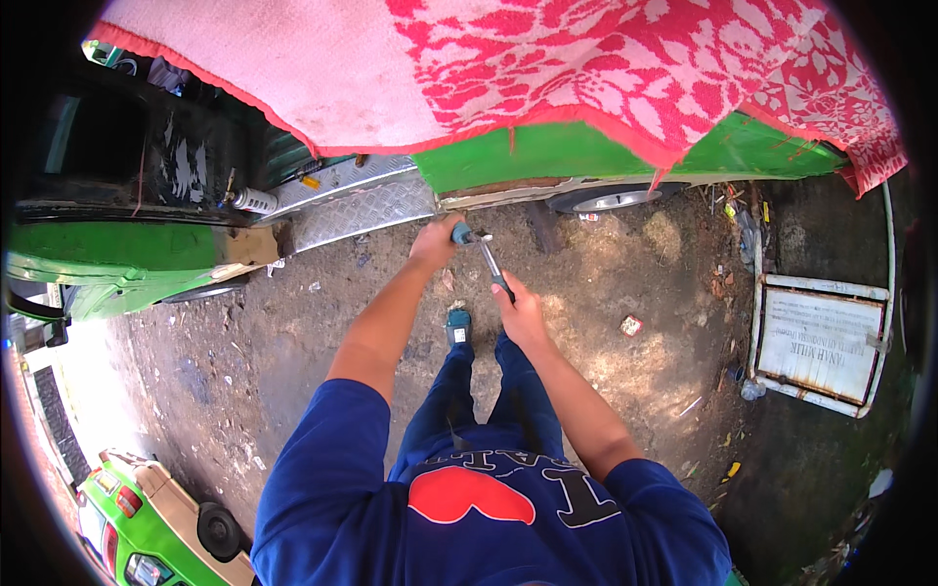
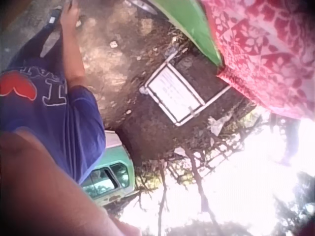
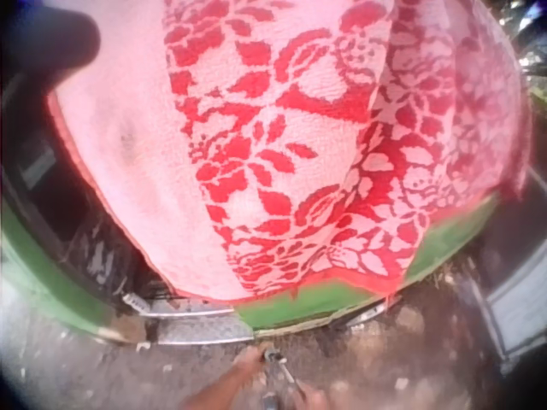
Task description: The person uses a hammer to repeatedly strike a small metal object held against the side of a green vehicle. The person holds the object with the left hand and strikes it with the right hand throughout the clip.
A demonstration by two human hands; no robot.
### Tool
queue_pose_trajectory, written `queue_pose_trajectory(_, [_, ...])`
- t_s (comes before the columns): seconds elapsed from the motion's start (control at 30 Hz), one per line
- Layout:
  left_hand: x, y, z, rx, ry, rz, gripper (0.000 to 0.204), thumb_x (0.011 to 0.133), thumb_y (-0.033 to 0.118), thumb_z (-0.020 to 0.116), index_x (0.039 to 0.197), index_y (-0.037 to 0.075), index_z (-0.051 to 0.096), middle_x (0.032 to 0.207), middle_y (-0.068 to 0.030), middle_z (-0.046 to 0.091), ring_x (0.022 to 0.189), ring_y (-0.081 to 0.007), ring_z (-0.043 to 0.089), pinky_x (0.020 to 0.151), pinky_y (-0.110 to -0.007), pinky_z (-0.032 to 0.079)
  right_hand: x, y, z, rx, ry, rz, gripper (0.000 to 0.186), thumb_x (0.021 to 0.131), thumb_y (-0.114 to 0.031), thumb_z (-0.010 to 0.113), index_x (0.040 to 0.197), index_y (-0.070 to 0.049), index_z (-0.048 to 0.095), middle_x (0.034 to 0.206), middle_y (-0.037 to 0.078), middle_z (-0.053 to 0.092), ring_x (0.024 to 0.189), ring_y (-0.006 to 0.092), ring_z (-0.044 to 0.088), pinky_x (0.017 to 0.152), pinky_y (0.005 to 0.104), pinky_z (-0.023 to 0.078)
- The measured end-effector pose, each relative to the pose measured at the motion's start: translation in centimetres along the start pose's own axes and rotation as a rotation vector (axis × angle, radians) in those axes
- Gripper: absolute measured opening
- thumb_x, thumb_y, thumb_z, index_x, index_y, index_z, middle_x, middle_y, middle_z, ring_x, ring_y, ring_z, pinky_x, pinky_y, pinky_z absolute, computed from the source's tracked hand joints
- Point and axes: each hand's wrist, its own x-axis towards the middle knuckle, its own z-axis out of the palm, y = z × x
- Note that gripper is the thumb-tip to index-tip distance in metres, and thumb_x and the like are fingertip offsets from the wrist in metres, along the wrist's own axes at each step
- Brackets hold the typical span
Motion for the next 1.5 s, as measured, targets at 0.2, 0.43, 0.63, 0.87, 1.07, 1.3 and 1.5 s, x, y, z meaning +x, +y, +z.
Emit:
queue_pose_trajectory(0.2, [-1.2,2.5,-0.2,-0.032,0.016,0.224,0.049,0.069,-0.005,0.068,0.113,0.012,0.056,0.114,-0.0132,0.063,0.106,-0.0390,0.060,0.085,-0.047,0.051,-1.1,3.1,-0.1,0.276,0.129,-0.008,0.037,0.098,-0.019,0.059,0.132,-0.004,0.055,0.079,-0.002,0.056,0.058,0.0047,0.047,0.050,0.0231,0.041])
queue_pose_trajectory(0.43, [-1.5,3.7,-0.3,-0.009,0.024,0.246,0.050,0.067,-0.007,0.066,0.112,0.011,0.056,0.113,-0.0132,0.063,0.105,-0.0397,0.060,0.085,-0.047,0.051,-1.4,1.5,-1.9,0.428,0.135,0.085,0.039,0.097,-0.021,0.061,0.131,-0.002,0.056,0.074,-0.004,0.054,0.062,0.0035,0.047,0.055,0.0220,0.040])
queue_pose_trajectory(0.63, [-1.3,3.3,-0.3,0.012,0.011,0.244,0.052,0.067,-0.006,0.067,0.114,0.013,0.055,0.111,-0.0126,0.062,0.103,-0.0381,0.061,0.084,-0.048,0.052,-1.4,1.3,-2.3,0.427,0.137,0.102,0.039,0.097,-0.020,0.061,0.132,-0.004,0.056,0.074,-0.003,0.054,0.056,0.0037,0.047,0.050,0.0223,0.039])
queue_pose_trajectory(0.87, [-1.2,2.5,-0.3,-0.055,0.041,0.248,0.050,0.068,-0.007,0.067,0.113,0.011,0.058,0.114,-0.0135,0.064,0.106,-0.0384,0.060,0.087,-0.045,0.051,-1.8,2.4,-1.8,0.231,0.104,0.048,0.037,0.098,-0.018,0.059,0.132,-0.004,0.055,0.077,-0.002,0.056,0.056,0.0034,0.050,0.049,0.0214,0.041])
queue_pose_trajectory(1.07, [-1.3,1.0,0.3,-0.113,0.184,0.334,0.044,0.070,-0.004,0.069,0.110,0.011,0.062,0.112,-0.0129,0.067,0.103,-0.0370,0.063,0.086,-0.043,0.052,-2.3,0.8,-1.3,0.038,0.121,-0.338,0.034,0.092,-0.015,0.064,0.123,-0.001,0.059,0.094,0.018,0.066,0.079,0.0272,0.067,0.070,0.0344,0.052])
queue_pose_trajectory(1.3, [-0.2,0.8,0.5,-0.138,0.213,0.285,0.041,0.070,-0.002,0.070,0.108,0.011,0.063,0.106,-0.0137,0.068,0.097,-0.0362,0.065,0.082,-0.040,0.053,-2.1,2.1,-0.3,-0.150,0.112,-0.398,0.036,0.091,-0.014,0.065,0.123,-0.001,0.058,0.099,0.021,0.066,0.084,0.0357,0.067,0.073,0.0379,0.054])
queue_pose_trajectory(1.5, [-0.8,0.3,0.8,-0.152,0.200,0.334,0.042,0.070,-0.002,0.071,0.109,0.011,0.063,0.107,-0.0141,0.068,0.098,-0.0371,0.065,0.082,-0.040,0.054,-2.4,2.4,-1.0,-0.095,0.083,-0.454,0.035,0.090,-0.014,0.065,0.122,-0.002,0.058,0.098,0.021,0.066,0.081,0.0352,0.067,0.070,0.0380,0.053])
